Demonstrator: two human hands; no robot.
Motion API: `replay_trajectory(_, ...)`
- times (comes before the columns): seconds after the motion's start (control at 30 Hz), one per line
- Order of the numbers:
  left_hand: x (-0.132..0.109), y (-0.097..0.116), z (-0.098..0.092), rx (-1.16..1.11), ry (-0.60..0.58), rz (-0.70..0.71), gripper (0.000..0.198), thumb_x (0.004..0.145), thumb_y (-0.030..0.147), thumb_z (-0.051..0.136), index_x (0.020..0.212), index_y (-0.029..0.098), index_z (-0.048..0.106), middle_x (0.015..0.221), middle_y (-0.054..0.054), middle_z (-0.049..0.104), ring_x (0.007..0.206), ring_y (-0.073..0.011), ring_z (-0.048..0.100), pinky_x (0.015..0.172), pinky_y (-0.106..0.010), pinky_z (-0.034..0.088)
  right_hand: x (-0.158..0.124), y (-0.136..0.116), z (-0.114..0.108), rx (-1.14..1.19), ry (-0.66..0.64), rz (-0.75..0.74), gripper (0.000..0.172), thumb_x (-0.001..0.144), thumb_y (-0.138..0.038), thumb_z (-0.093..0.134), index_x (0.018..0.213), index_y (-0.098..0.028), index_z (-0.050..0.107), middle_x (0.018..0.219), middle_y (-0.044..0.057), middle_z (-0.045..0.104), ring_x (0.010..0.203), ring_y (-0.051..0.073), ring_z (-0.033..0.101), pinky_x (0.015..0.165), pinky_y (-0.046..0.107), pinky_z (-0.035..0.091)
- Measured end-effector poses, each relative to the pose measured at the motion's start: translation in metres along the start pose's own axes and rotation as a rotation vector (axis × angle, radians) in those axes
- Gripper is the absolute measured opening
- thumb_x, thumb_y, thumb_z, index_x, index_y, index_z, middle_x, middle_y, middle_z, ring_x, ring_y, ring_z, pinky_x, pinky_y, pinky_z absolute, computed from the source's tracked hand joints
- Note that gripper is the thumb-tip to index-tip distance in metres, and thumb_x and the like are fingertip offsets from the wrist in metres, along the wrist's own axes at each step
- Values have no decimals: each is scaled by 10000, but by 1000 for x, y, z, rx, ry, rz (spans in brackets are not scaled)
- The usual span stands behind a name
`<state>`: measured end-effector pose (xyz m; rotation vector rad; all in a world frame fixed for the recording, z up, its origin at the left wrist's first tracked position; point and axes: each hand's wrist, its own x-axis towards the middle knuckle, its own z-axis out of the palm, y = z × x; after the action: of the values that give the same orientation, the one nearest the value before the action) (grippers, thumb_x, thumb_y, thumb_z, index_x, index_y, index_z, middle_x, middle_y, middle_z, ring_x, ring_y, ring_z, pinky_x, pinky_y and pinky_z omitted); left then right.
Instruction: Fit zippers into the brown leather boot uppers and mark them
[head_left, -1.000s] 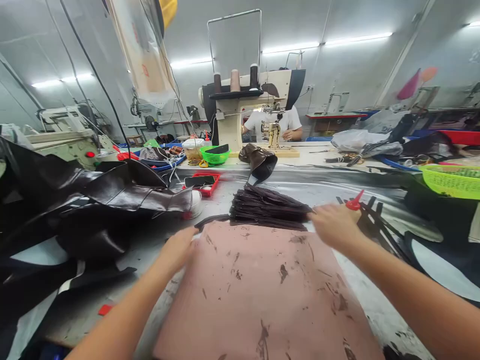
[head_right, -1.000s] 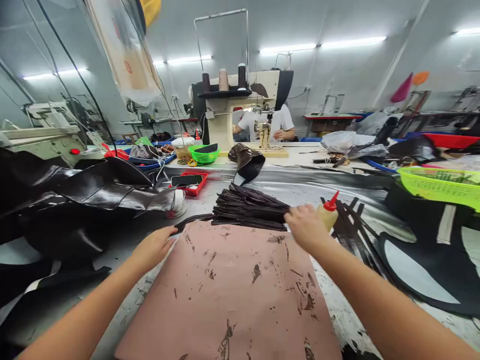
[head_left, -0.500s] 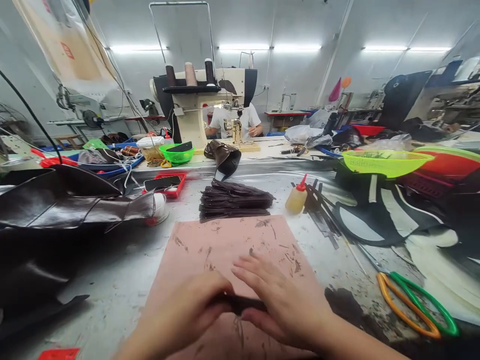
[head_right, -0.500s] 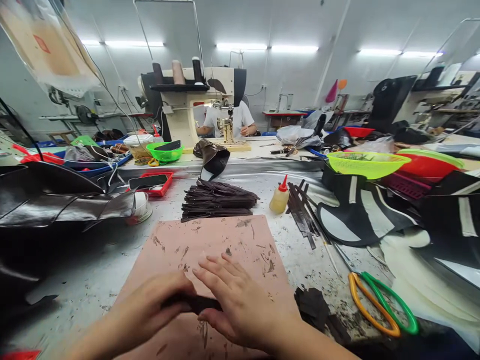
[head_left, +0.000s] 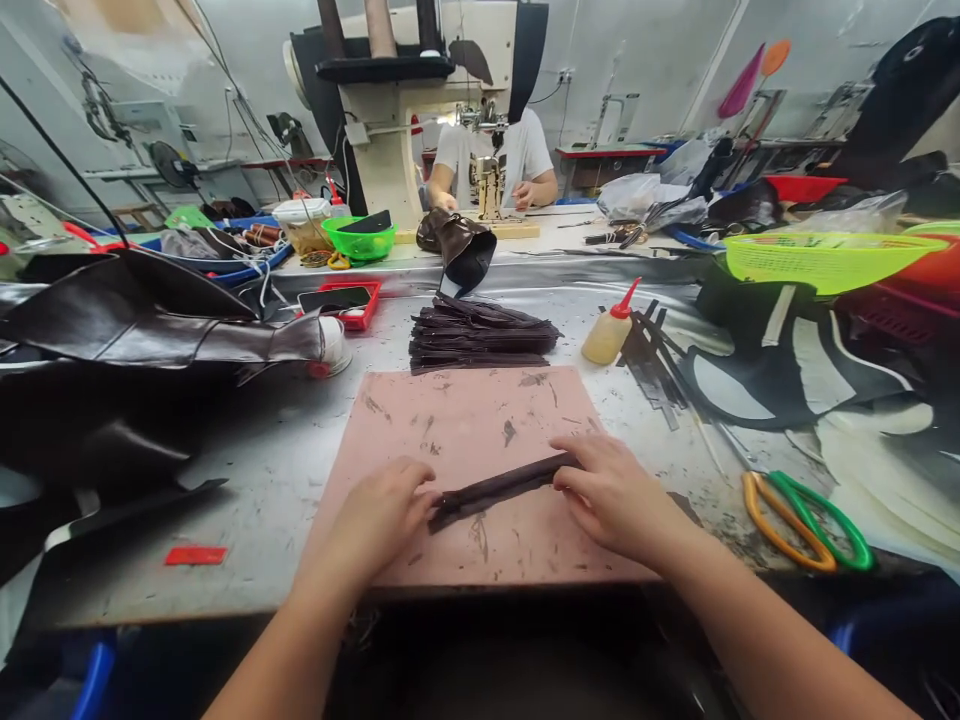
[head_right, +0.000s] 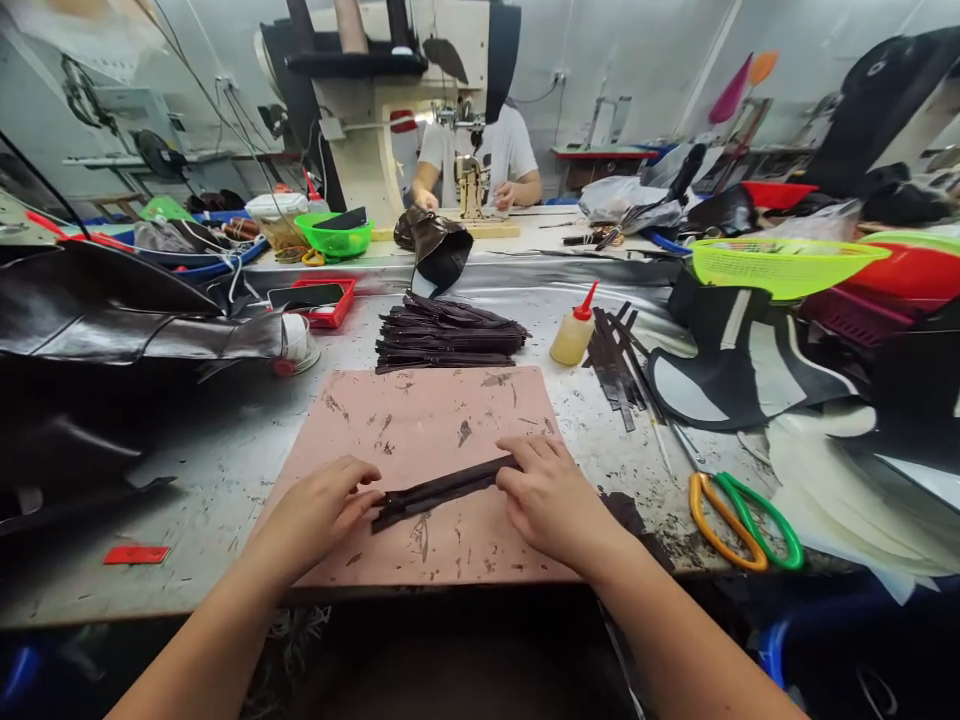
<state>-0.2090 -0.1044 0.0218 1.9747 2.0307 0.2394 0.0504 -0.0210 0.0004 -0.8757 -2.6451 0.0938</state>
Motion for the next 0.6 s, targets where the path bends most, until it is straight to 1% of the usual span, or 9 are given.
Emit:
replay_trajectory(0.03,0,1,3,27,31,23,142,855,224,452,907,193,581,907,-40,616,847,-191,573,739,-307,439,1,-5,4,12,37,-20,167,739,-101,492,758,-171,642,1104,127,600,982,285,541,857,486,433)
replay_trajectory(0.1,0,4,11,65,75,100,148,848,180,455,832,186,602,845,-40,610,817,-188,567,727,-305,443,4,-18,15,74,69,-84,217,766,-108,473,882,-156,650,1079,124,621,953,256,558,837,440,465)
replay_trajectory(0.2,-3,9,25,63,124,253,163,843,178,470,853,190,632,834,-47,600,799,-184,556,724,-308,456,5,-38,31,116,76,-191,295,835,-142,445,1075,-130,617,1080,110,639,961,228,571,850,386,484)
replay_trajectory(0.23,-6,10,29,57,128,286,171,843,183,473,878,193,640,846,-51,599,802,-184,552,727,-311,459,5,-45,35,107,88,-206,301,850,-154,435,1091,-124,612,1076,107,645,961,227,576,851,380,487)
replay_trajectory(0.3,-15,9,30,27,95,297,170,831,191,501,905,200,654,861,-50,600,810,-183,549,733,-309,462,0,-57,38,88,108,-221,302,865,-166,410,1079,-123,620,1047,99,662,929,222,594,817,362,504)
replay_trajectory(0.4,-30,0,22,-129,-28,252,142,786,197,578,881,220,681,858,-28,612,816,-162,560,748,-271,460,-7,-69,37,64,146,-305,325,874,-157,363,1067,-138,624,1004,79,683,839,190,628,722,311,520)
replay_trajectory(0.47,-38,-13,10,-291,-57,166,122,736,207,634,837,236,695,841,-7,623,803,-141,575,745,-237,458,-9,-69,36,18,229,-409,334,874,-149,346,1048,-147,631,991,67,692,819,171,643,701,283,516)
replay_trajectory(0.53,-42,-35,-7,-384,28,16,100,688,201,659,773,237,697,804,7,627,772,-133,582,736,-231,457,-9,-63,37,-51,304,-513,324,875,-171,356,1025,-159,643,985,55,698,825,159,651,695,260,512)
replay_trajectory(0.6,-44,-65,-31,-376,215,-171,73,673,196,650,734,219,682,785,3,624,760,-147,576,747,-262,455,-8,-54,41,-104,355,-583,306,878,-227,378,1002,-174,653,975,46,699,824,158,653,685,249,516)
